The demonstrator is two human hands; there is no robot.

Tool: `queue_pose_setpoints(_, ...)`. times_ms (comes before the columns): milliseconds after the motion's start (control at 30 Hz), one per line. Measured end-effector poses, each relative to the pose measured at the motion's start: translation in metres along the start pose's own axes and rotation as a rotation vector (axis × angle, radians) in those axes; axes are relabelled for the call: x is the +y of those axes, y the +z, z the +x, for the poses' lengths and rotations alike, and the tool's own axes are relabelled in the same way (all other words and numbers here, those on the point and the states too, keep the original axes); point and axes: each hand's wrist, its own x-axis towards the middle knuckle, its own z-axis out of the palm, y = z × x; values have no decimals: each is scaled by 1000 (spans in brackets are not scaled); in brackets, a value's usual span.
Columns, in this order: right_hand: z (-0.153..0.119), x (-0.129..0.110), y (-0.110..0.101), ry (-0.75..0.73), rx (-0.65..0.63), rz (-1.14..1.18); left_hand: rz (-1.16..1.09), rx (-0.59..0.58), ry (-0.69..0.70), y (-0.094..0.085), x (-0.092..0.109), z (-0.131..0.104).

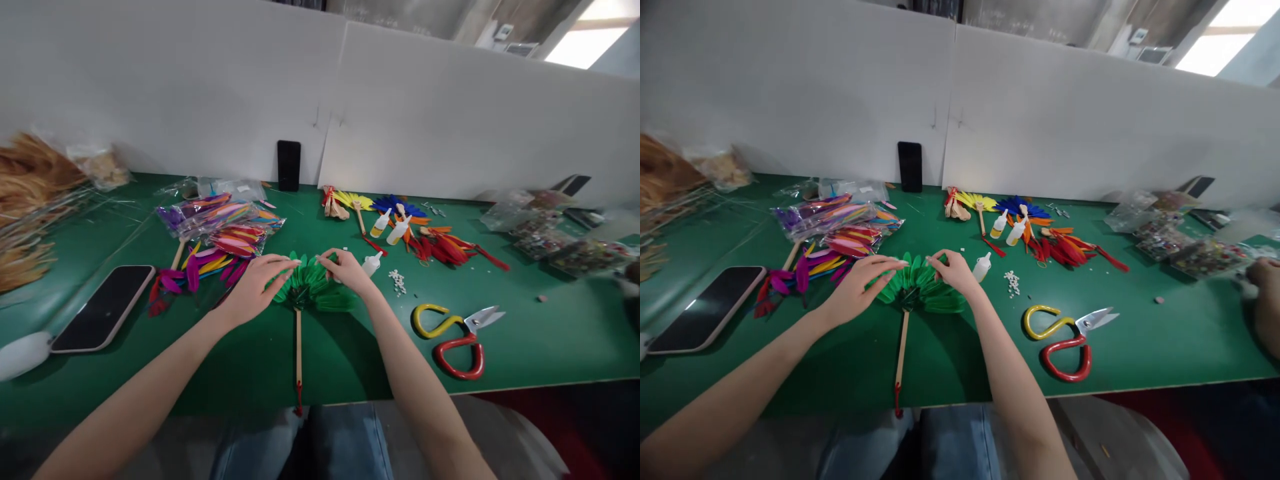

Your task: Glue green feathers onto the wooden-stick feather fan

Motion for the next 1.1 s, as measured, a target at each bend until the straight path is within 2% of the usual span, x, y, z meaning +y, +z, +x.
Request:
queue_pose_setpoints(100,-2,3,0,-24,5,-13,27,-94,26,5,-1,-9)
queue_pose_setpoints(267,-2,7,-2,-158,29,-79,-4,-228,45,7,-2,-17)
queue_pose_setpoints(400,1,13,0,-158,34,-84,18,-325,73,5,3,-20)
queue_pose_setpoints(700,2,17,3,-161,120,-189,242,-426,205,13,7,-31)
queue_pose_setpoints(900,1,18,3,-174,191,-363,322,-428,261,18,6,-37)
queue_pose_setpoints(1100,1,18,3,-124,190,-483,348,-438,289,20,5,-37)
